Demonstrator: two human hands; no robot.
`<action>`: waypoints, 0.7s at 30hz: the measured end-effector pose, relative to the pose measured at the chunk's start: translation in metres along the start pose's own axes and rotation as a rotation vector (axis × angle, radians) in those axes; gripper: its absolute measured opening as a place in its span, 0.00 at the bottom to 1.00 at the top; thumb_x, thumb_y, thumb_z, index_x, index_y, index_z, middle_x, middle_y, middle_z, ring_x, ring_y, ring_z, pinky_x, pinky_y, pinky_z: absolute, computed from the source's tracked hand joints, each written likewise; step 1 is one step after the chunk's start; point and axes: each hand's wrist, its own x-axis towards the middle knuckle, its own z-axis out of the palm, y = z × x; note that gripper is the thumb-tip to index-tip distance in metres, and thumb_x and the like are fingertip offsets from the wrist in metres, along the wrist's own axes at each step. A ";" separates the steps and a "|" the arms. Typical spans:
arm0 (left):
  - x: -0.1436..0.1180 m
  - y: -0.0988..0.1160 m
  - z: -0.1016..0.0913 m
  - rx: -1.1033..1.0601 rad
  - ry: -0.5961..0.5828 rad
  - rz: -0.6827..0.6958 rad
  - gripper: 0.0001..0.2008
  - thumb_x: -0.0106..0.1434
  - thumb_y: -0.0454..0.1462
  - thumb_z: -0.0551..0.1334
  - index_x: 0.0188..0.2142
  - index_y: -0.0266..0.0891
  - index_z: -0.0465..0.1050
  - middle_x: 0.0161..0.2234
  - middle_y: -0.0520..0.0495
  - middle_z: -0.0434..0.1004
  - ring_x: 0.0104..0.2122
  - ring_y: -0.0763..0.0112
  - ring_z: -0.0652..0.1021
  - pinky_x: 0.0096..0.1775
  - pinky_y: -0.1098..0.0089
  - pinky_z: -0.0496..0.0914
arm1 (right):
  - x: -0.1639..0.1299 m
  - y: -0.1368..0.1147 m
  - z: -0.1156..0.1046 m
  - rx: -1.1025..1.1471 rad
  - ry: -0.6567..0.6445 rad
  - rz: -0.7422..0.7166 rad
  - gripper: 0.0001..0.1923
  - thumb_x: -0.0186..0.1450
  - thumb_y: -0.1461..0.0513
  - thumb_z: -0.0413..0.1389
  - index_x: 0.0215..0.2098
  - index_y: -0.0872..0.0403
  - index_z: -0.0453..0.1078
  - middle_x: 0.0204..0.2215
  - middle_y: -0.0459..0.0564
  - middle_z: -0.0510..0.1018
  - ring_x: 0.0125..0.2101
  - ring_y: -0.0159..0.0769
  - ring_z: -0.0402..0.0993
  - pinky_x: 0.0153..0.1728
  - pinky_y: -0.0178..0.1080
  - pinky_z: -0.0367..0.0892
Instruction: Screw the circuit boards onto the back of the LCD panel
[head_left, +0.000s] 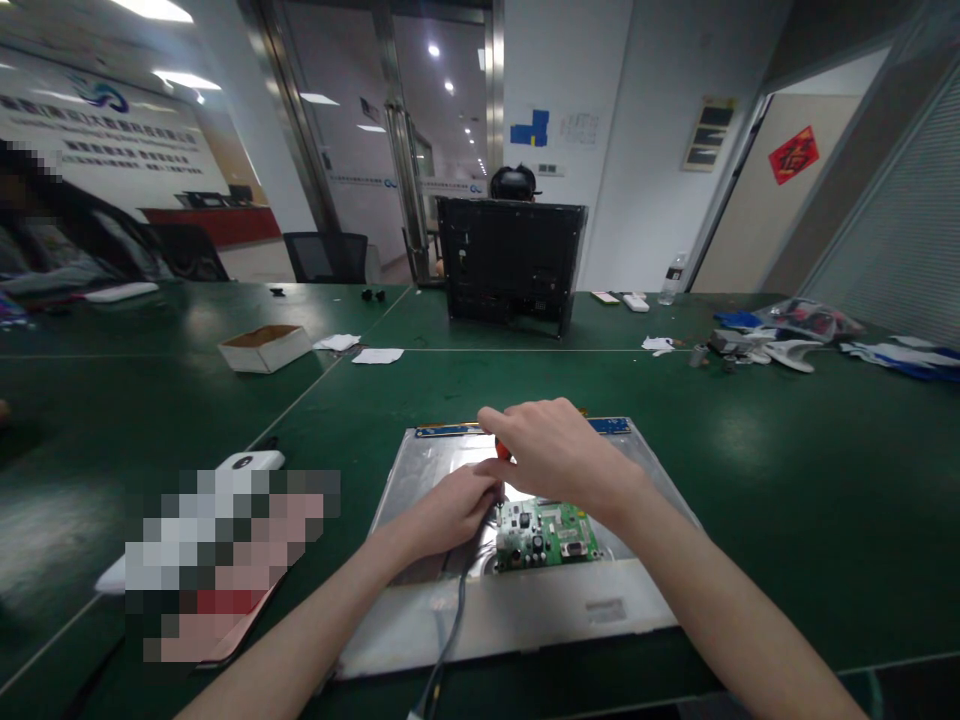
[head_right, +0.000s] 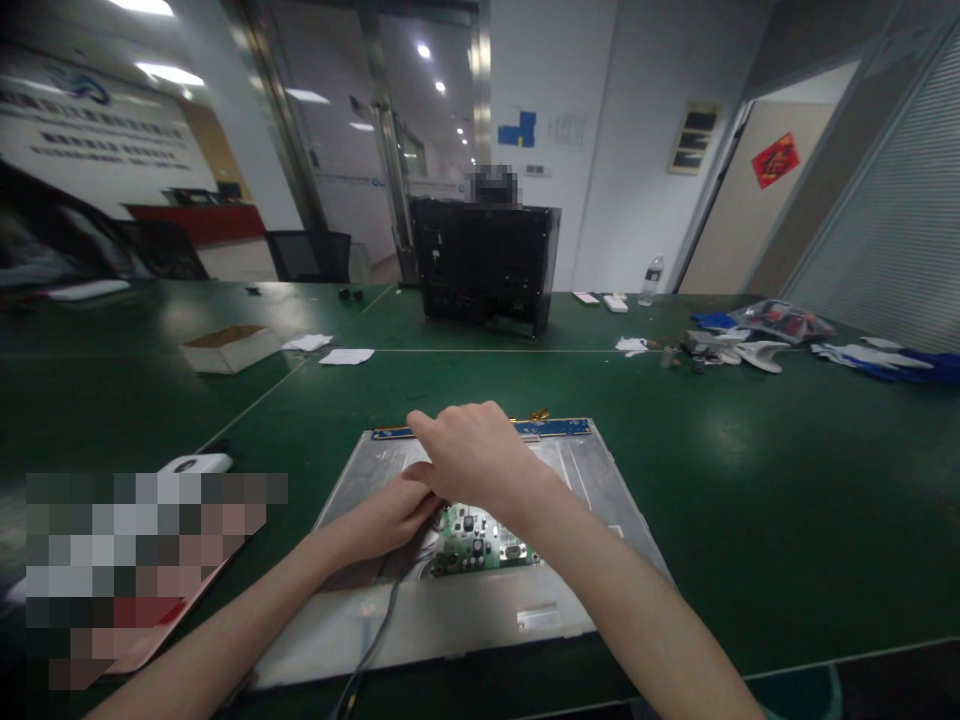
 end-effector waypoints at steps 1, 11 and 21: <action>0.000 -0.001 0.001 0.004 -0.007 -0.002 0.10 0.67 0.33 0.49 0.35 0.39 0.67 0.38 0.43 0.75 0.37 0.61 0.74 0.39 0.64 0.68 | 0.001 0.000 0.001 -0.014 0.004 0.021 0.15 0.67 0.50 0.55 0.42 0.53 0.68 0.31 0.51 0.81 0.30 0.38 0.76 0.23 0.37 0.45; 0.000 0.000 0.002 -0.020 0.040 0.017 0.09 0.65 0.33 0.49 0.37 0.39 0.67 0.39 0.43 0.76 0.37 0.61 0.74 0.40 0.63 0.69 | 0.000 -0.001 0.000 0.009 0.002 -0.051 0.10 0.65 0.63 0.52 0.45 0.55 0.65 0.34 0.52 0.81 0.29 0.35 0.74 0.23 0.37 0.44; 0.000 0.006 -0.004 0.037 -0.029 -0.019 0.07 0.65 0.36 0.52 0.35 0.38 0.68 0.36 0.43 0.75 0.34 0.62 0.73 0.37 0.64 0.68 | 0.002 -0.002 -0.001 -0.017 -0.017 0.030 0.13 0.68 0.52 0.54 0.43 0.52 0.68 0.30 0.51 0.80 0.28 0.37 0.75 0.24 0.36 0.46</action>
